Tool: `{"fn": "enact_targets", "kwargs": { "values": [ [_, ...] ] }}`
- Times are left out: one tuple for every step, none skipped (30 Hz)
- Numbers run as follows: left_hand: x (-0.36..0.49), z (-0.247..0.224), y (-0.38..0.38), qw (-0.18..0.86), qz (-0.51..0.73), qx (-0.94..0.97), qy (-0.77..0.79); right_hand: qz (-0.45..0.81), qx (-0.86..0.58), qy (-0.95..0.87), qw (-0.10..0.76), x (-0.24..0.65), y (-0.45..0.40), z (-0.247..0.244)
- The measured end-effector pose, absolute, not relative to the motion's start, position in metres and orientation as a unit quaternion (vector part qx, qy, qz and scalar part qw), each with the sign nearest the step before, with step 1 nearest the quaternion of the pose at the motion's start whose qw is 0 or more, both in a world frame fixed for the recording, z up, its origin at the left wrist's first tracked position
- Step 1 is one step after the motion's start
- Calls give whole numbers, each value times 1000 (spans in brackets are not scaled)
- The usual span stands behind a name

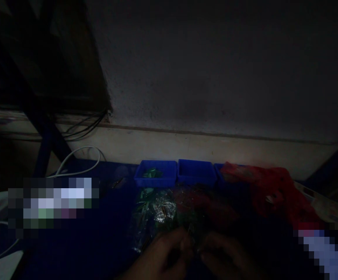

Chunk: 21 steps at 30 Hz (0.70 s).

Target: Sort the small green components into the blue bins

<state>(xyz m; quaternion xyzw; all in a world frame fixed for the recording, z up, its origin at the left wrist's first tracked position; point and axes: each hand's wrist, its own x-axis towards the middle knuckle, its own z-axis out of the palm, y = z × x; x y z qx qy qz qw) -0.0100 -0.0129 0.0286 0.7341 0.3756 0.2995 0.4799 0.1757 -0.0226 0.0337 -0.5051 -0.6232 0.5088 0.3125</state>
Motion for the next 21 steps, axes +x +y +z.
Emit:
{"fn": "enact_targets", "kwargs": {
  "values": [
    [-11, 27, -13, 475, 303, 735, 378, 517, -500, -620, 314, 176, -22, 34],
    [-11, 24, -13, 470, 307, 733, 383, 521, -498, -616, 317, 177, -21, 34],
    [-11, 22, -13, 467, 309, 731, 390, 522, -501, -612, 320, 177, -20, 34],
    [-11, 20, -13, 465, 309, 728, 397, 520, -508, -605, 324, 178, -19, 33],
    [-11, 19, -13, 465, 308, 725, 405, 519, -519, -595, 327, 179, -19, 32],
    [-10, 19, -12, 469, 305, 721, 409, 520, -531, -582, 330, 179, -20, 30],
    [-10, 19, -12, 475, 303, 716, 413, 524, -541, -568, 331, 180, -20, 29],
    [-10, 20, -12, 480, 304, 709, 418, 532, -545, -555, 333, 180, -21, 27],
    [-10, 21, -12, 482, 309, 700, 426, 542, -544, -544, 337, 181, -21, 26],
    [-10, 23, -12, 482, 316, 691, 436, 554, -536, -536, 344, 181, -21, 25],
    [-10, 25, -12, 481, 322, 683, 446, 566, -525, -530, 350, 181, -22, 25],
    [-10, 27, -11, 480, 327, 677, 453, 576, -514, -524, 358, 181, -22, 26],
    [-10, 28, -11, 481, 324, 673, 458, 583, -508, -517, 367, 181, -22, 27],
    [-10, 29, -11, 489, 316, 670, 461, 588, -505, -511, 372, 181, -21, 29],
    [-10, 29, -11, 505, 304, 663, 462, 589, -505, -508, 373, 181, -21, 32],
    [-9, 29, -11, 526, 294, 654, 458, 587, -506, -511, 371, 181, -20, 34],
    [-9, 28, -11, 546, 289, 643, 453, 585, -505, -516, 369, 180, -20, 35],
    [-8, 28, -11, 564, 291, 631, 446, 583, -500, -525, 366, 180, -19, 36],
    [-7, 27, -11, 580, 298, 619, 437, 582, -493, -536, 363, 180, -18, 37],
    [-7, 26, -11, 592, 307, 608, 431, 580, -486, -545, 362, 180, -18, 37],
    [-6, 26, -11, 601, 314, 598, 427, 578, -483, -550, 361, 180, -18, 36]
  ]
}}
